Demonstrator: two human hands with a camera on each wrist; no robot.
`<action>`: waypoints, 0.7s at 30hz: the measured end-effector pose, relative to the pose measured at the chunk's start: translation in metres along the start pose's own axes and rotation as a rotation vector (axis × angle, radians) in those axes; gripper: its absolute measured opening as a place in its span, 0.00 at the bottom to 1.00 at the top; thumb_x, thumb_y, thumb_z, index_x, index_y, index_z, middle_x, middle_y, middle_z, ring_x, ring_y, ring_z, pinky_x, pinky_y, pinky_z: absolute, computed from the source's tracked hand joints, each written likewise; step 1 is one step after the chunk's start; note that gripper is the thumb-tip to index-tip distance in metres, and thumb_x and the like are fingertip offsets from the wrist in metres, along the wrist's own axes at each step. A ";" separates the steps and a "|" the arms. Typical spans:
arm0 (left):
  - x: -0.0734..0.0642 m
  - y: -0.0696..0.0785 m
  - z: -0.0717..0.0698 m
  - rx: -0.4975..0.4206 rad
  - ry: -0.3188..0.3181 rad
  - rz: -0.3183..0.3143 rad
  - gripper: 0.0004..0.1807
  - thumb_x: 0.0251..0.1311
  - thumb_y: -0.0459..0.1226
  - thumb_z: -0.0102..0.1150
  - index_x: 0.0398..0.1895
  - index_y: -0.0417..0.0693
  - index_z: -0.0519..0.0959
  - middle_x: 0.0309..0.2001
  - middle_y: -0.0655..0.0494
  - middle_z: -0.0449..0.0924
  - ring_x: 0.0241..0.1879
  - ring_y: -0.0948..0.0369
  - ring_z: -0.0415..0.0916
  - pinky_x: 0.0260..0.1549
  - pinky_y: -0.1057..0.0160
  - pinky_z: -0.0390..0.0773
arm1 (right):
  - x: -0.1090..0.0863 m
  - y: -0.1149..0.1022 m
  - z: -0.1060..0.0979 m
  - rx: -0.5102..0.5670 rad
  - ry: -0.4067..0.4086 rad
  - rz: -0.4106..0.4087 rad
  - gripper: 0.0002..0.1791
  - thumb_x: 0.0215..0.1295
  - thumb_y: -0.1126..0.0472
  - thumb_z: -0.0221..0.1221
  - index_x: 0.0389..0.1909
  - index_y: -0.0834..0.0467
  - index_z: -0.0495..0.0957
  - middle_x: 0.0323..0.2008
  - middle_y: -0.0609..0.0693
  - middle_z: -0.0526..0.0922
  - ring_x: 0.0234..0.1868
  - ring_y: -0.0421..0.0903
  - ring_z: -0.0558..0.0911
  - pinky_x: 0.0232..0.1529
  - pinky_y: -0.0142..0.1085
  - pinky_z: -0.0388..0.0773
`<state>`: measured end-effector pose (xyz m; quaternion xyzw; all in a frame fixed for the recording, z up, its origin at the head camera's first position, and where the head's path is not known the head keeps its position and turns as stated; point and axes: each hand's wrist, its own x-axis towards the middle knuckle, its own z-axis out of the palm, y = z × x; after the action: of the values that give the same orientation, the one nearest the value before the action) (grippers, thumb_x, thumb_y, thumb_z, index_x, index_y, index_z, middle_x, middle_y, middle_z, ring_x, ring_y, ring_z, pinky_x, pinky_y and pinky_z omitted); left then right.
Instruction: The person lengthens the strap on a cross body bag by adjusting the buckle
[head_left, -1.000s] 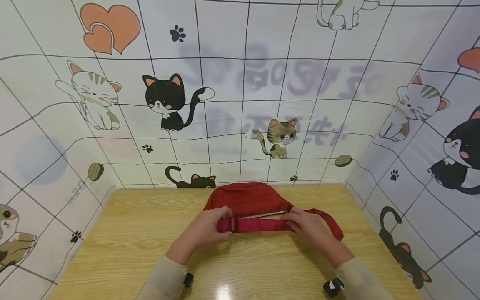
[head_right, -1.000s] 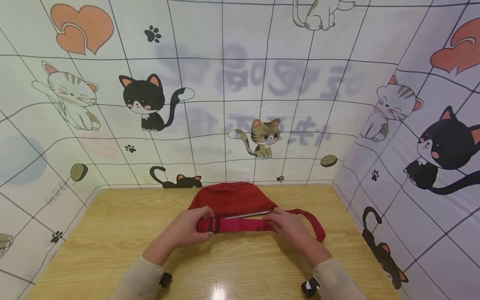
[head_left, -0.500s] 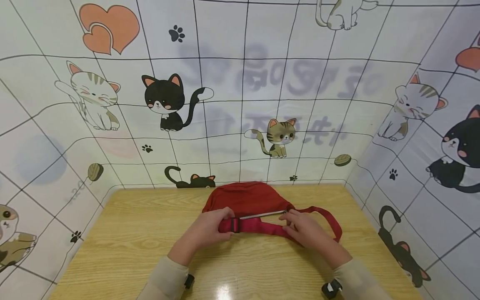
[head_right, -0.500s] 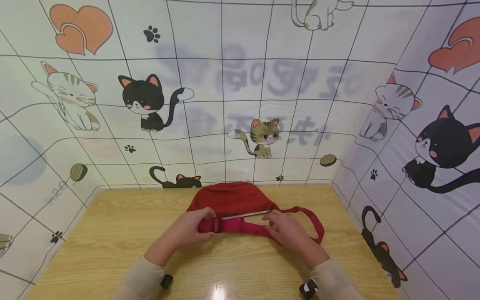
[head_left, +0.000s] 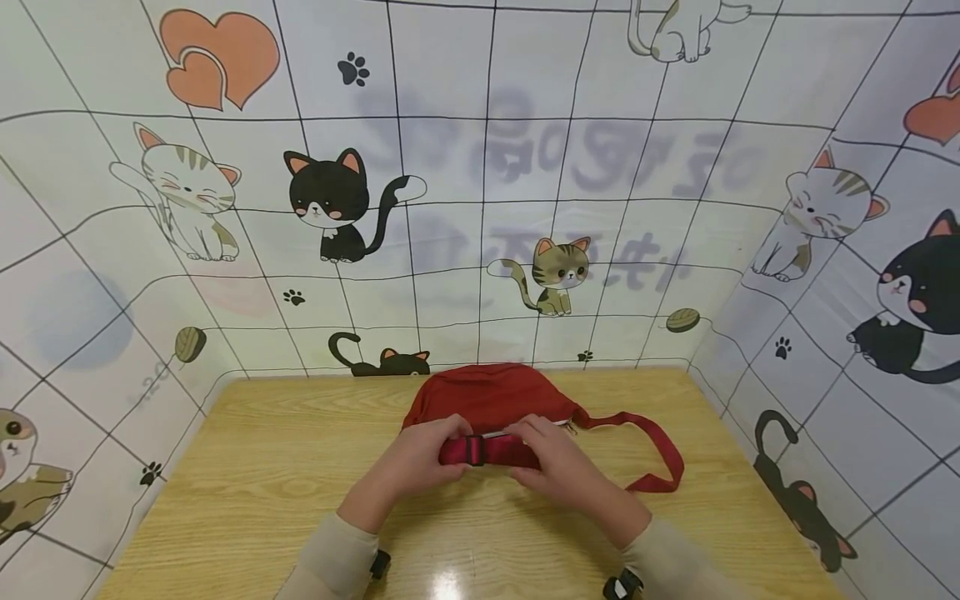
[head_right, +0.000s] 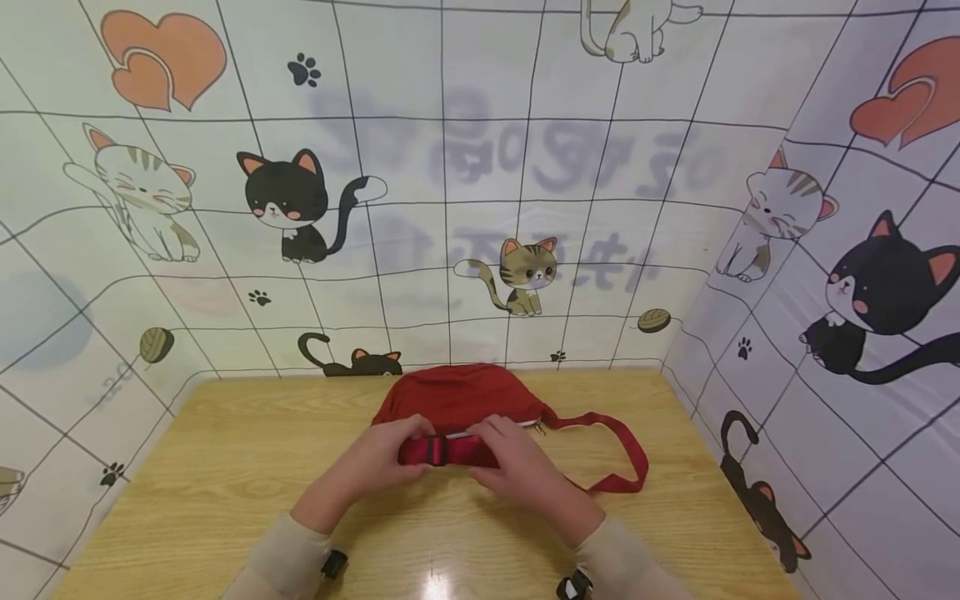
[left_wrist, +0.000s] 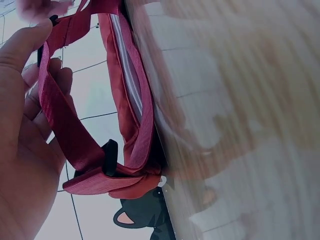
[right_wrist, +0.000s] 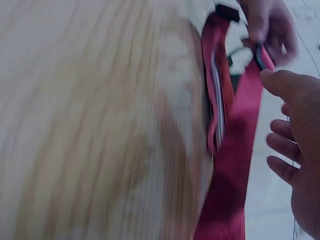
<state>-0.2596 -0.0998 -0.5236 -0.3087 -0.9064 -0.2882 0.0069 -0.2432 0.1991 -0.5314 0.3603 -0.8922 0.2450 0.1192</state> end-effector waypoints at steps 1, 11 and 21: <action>0.000 0.000 0.000 -0.008 0.002 0.004 0.25 0.63 0.44 0.82 0.58 0.65 0.78 0.42 0.71 0.82 0.40 0.67 0.78 0.41 0.63 0.81 | 0.005 -0.005 0.004 0.009 0.005 -0.006 0.33 0.64 0.55 0.81 0.66 0.58 0.80 0.58 0.50 0.83 0.59 0.47 0.80 0.60 0.49 0.82; -0.002 0.000 0.000 -0.088 -0.001 -0.018 0.25 0.64 0.42 0.82 0.60 0.61 0.79 0.49 0.65 0.85 0.45 0.65 0.81 0.47 0.60 0.84 | 0.034 -0.024 0.031 -0.058 0.081 -0.075 0.31 0.61 0.50 0.83 0.62 0.52 0.82 0.53 0.42 0.86 0.55 0.43 0.82 0.55 0.45 0.81; -0.003 -0.006 0.001 -0.146 -0.020 -0.030 0.22 0.69 0.43 0.78 0.60 0.61 0.77 0.42 0.67 0.82 0.40 0.65 0.79 0.42 0.61 0.82 | 0.032 -0.020 0.028 -0.093 0.107 -0.109 0.30 0.60 0.54 0.83 0.60 0.54 0.83 0.52 0.44 0.83 0.54 0.43 0.81 0.56 0.43 0.83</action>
<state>-0.2601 -0.1043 -0.5281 -0.2978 -0.8874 -0.3506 -0.0290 -0.2524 0.1534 -0.5355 0.3890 -0.8739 0.2155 0.1964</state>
